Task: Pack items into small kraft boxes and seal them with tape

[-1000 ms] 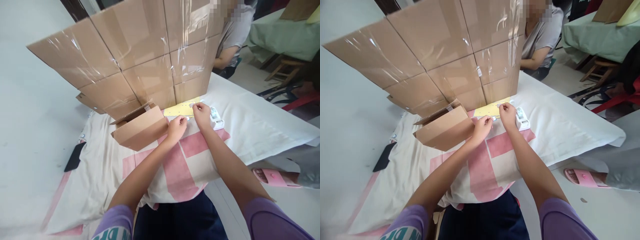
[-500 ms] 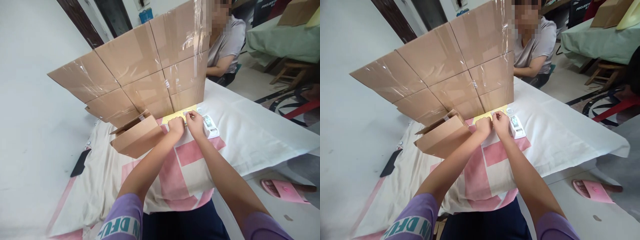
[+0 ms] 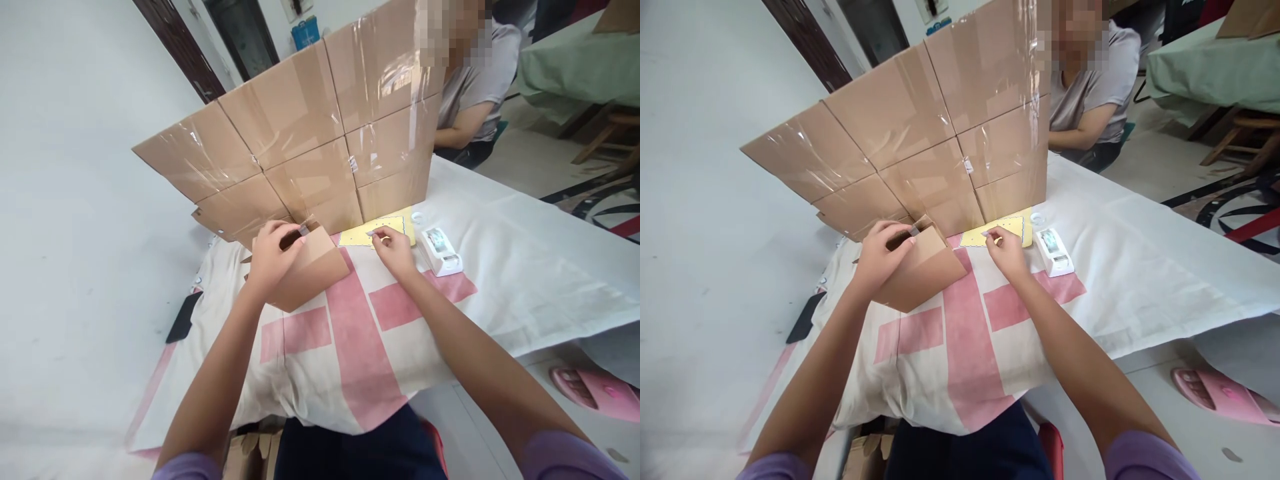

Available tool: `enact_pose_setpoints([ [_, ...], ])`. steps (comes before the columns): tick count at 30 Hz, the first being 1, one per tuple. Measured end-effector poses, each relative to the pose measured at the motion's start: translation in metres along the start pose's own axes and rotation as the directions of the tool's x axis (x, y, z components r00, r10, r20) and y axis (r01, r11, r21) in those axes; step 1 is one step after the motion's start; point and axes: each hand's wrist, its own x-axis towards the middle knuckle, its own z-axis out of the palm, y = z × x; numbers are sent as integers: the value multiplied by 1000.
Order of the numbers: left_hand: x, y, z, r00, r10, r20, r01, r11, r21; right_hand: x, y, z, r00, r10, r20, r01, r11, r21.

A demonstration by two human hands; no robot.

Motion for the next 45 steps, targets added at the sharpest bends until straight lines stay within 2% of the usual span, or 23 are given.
enact_pose_setpoints([
  [6, -13, -10, 27, 995, -97, -5, 96, 988, -124, 2, 4, -1, 1000, 23, -2, -23, 1000, -9],
  [9, -16, -14, 31, 989, -144, 42, 149, 977, -154, 3, 4, 0, 1000, 14, 5, -14, 1000, -15],
  [13, -5, -11, 26, 978, -175, 114, 188, 975, -116, 0, 1, 1, 999, -4, 38, 5, 999, -32],
  [17, 11, -6, 24, 969, -208, 131, 216, 975, -54, -2, -1, 1, 998, 4, 56, -2, 999, -45],
  [24, 19, -15, 39, 965, -233, 119, 245, 964, -101, -3, 0, 6, 998, -30, 62, 35, 996, -81],
  [28, 14, -14, 42, 976, -204, 77, 212, 970, -118, -5, 1, 9, 997, -19, 78, 26, 996, -87],
  [32, 5, -3, 40, 986, -133, 97, 142, 985, -98, -6, 2, 9, 996, -22, 86, 29, 996, -82],
  [37, -11, 5, 36, 983, -40, 178, 47, 998, -36, -7, 1, 10, 994, -30, 102, 38, 996, -81],
  [41, -22, -2, 32, 967, 25, 255, -30, 999, 14, -10, -3, 15, 990, -82, 114, 90, 993, -75],
  [45, -25, -12, 29, 932, 96, 349, -125, 990, 63, -16, -5, 25, 982, -125, 141, 135, 989, -64],
])
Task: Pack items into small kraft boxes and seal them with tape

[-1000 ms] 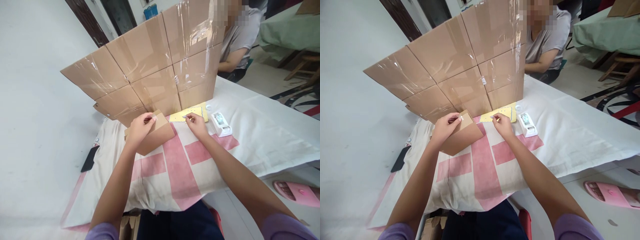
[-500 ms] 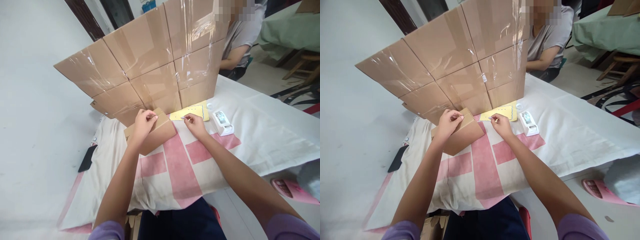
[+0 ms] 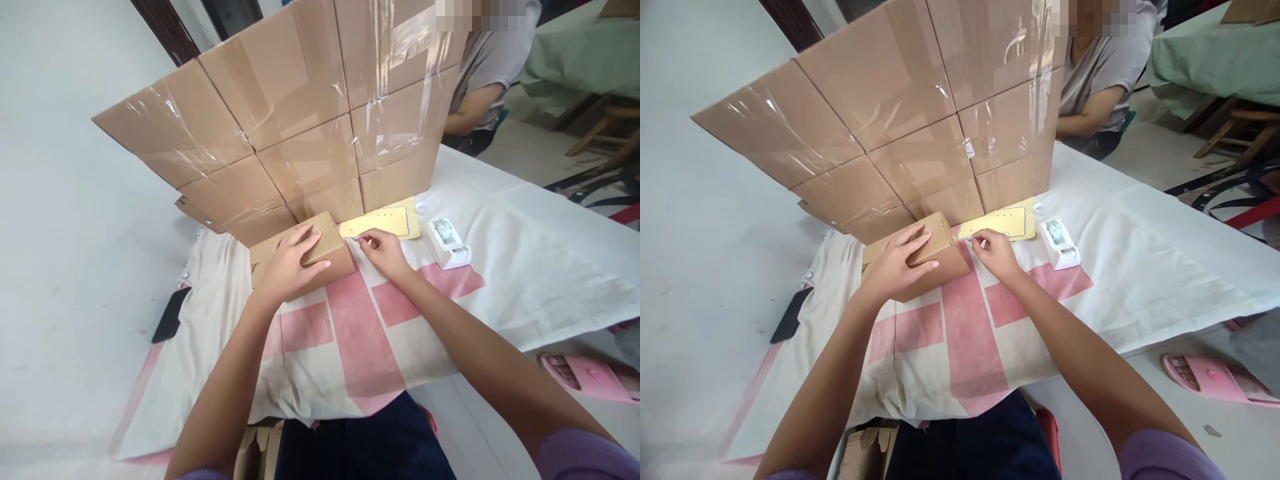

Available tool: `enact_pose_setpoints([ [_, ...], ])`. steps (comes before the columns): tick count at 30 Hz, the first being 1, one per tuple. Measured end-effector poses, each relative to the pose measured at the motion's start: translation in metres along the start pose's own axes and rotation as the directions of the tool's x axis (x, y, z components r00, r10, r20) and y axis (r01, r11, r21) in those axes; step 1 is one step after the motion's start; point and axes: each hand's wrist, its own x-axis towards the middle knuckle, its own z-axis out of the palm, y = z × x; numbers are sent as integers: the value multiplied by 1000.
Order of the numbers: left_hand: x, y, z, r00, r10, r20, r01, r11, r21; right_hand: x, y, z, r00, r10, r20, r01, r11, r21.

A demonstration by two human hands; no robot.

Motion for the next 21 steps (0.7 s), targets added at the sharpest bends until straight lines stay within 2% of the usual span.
enact_pose_setpoints([
  [3, 1, -5, 0, 999, -1, 42, 3, 999, -35, -7, 1, 11, 1000, -7, 3, 7, 999, 35],
  [8, 5, -8, -1, 999, -18, 49, 21, 997, -72, -17, 2, 27, 999, 38, 24, -40, 992, 120],
  [13, 8, -12, 1, 999, 6, 38, -3, 997, -79, -18, 2, 30, 993, 120, 0, -117, 966, 231],
  [18, 9, -17, 4, 1000, 20, 18, -19, 997, -70, -14, 2, 20, 972, 116, 205, -195, 886, 421],
  [21, 9, -18, 4, 1000, 21, 9, -20, 997, -74, -14, 1, 15, 960, 131, 246, -233, 863, 448],
])
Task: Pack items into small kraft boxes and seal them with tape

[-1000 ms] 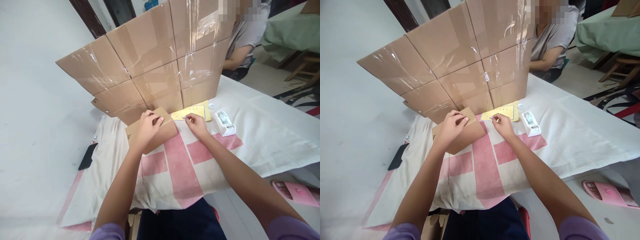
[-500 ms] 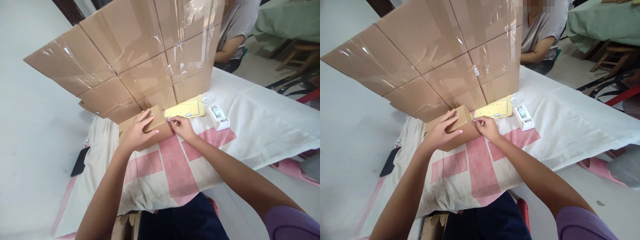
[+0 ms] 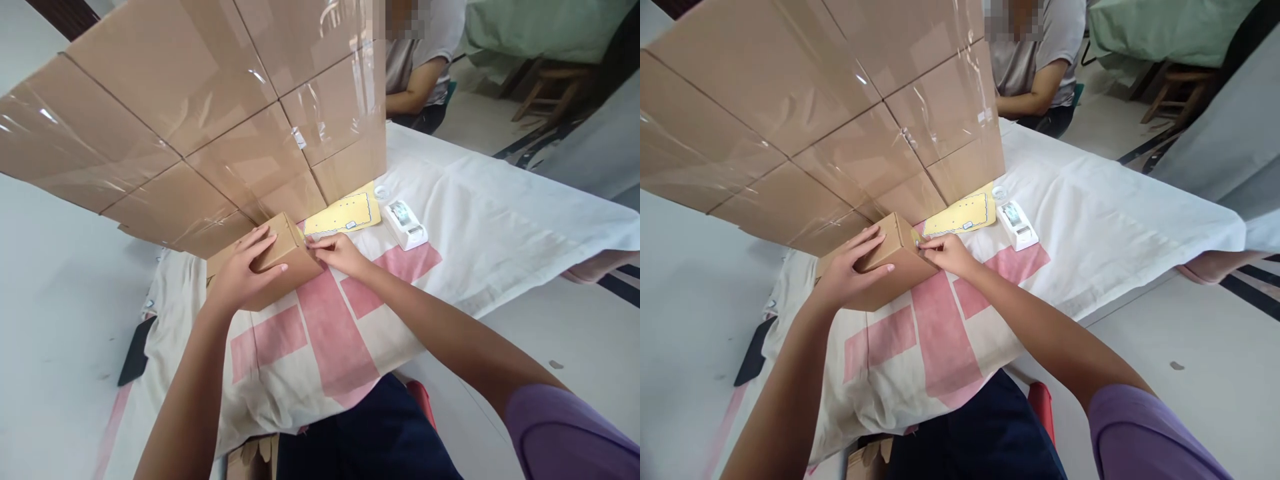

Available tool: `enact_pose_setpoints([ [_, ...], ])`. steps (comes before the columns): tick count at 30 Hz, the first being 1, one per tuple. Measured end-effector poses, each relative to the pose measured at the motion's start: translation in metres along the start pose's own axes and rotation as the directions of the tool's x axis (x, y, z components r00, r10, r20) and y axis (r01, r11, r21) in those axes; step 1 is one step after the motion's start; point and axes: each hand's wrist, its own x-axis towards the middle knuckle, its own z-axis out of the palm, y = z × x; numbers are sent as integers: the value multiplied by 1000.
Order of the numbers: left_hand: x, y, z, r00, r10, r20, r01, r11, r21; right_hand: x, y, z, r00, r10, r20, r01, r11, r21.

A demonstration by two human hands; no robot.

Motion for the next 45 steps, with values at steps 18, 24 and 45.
enact_pose_setpoints([
  [18, 0, -2, 0, 997, 55, -47, -56, 998, -21, 1, -2, 8, 993, 107, -51, -105, 993, 52],
  [24, 0, -2, 2, 999, 20, -37, -21, 999, -29, -3, -1, 9, 999, 39, 8, -39, 999, 26],
  [45, 5, 25, 5, 998, -52, 31, 49, 994, 94, -3, 25, 5, 986, -46, 160, 66, 991, -120],
])
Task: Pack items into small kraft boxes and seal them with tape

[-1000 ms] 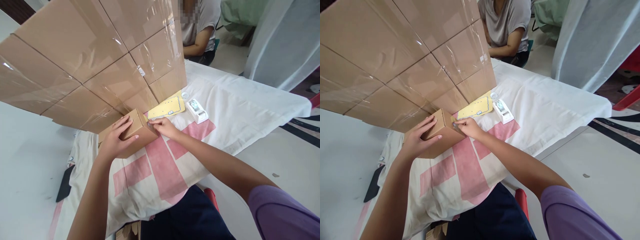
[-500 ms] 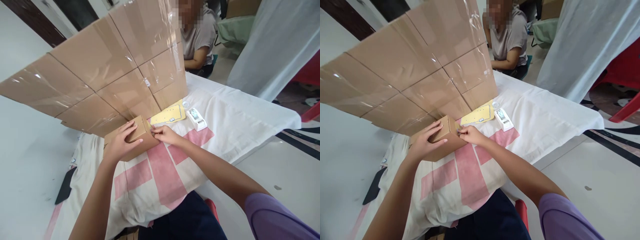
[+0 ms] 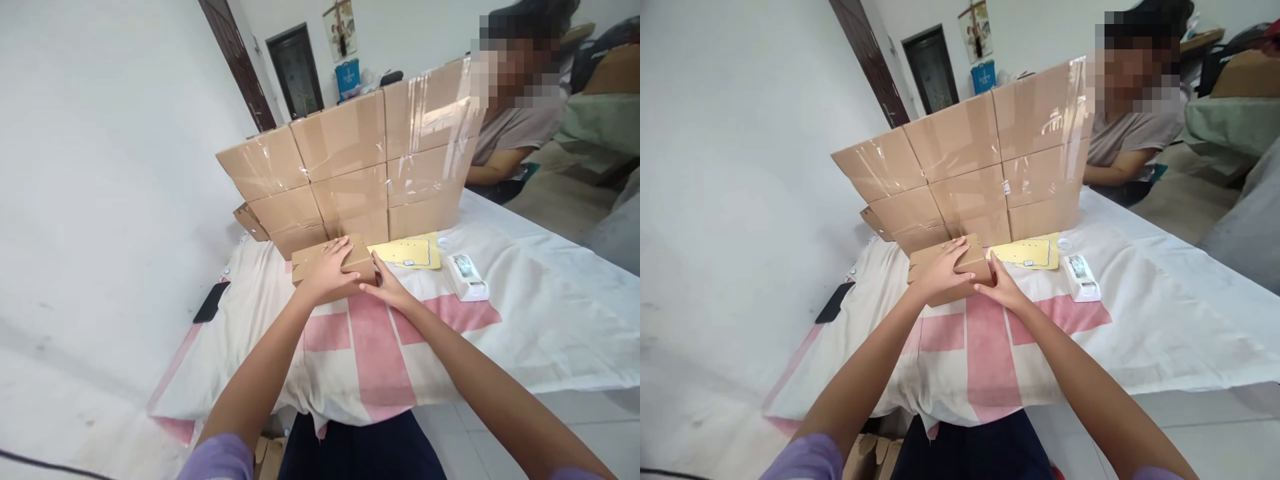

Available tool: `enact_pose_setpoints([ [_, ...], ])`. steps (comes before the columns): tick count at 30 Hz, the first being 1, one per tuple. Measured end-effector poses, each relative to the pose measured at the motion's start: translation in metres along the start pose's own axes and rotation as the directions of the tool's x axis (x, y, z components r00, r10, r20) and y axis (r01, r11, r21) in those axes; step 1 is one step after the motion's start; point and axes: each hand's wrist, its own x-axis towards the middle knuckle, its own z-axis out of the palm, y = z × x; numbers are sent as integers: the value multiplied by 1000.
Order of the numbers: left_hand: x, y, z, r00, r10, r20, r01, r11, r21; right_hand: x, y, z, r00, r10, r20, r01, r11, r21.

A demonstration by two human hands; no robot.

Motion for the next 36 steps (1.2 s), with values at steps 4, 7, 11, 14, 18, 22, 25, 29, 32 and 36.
enact_pose_setpoints([
  [4, -4, 2, -11, 999, 40, 24, -39, 997, -59, 2, -6, 0, 998, 8, 60, -16, 991, 129],
  [7, -11, 3, -17, 997, 73, 36, -69, 992, -102, -4, -16, 1, 995, 29, 91, -41, 989, 141],
  [11, -27, 7, -14, 993, 113, 39, -107, 984, -141, -20, -26, 6, 996, 75, 40, -77, 996, 41],
  [14, -43, 8, -15, 987, 153, 52, -143, 977, -160, -39, -32, 13, 999, 53, 1, -53, 998, -44],
  [18, -74, 1, -25, 970, 212, 116, -190, 966, -176, -82, -42, 33, 1000, 2, 14, 0, 990, -140],
  [22, -103, -9, -34, 958, 229, 175, -198, 964, -178, -126, -50, 59, 1000, -24, 12, 27, 960, -280],
  [25, -118, -5, -35, 963, 217, 162, -192, 969, -157, -140, -52, 72, 1000, 20, -18, -25, 945, -326],
  [29, -130, 21, -33, 985, 149, 85, -141, 985, -96, -142, -57, 76, 998, 28, -57, -34, 993, -111],
  [32, -133, 55, -29, 996, 87, 10, -87, 995, -39, -144, -60, 70, 997, 50, -62, -40, 988, 150],
  [36, -116, 102, -20, 999, -28, -16, 28, 999, 19, -147, -56, 57, 959, 172, -224, -94, 942, 323],
])
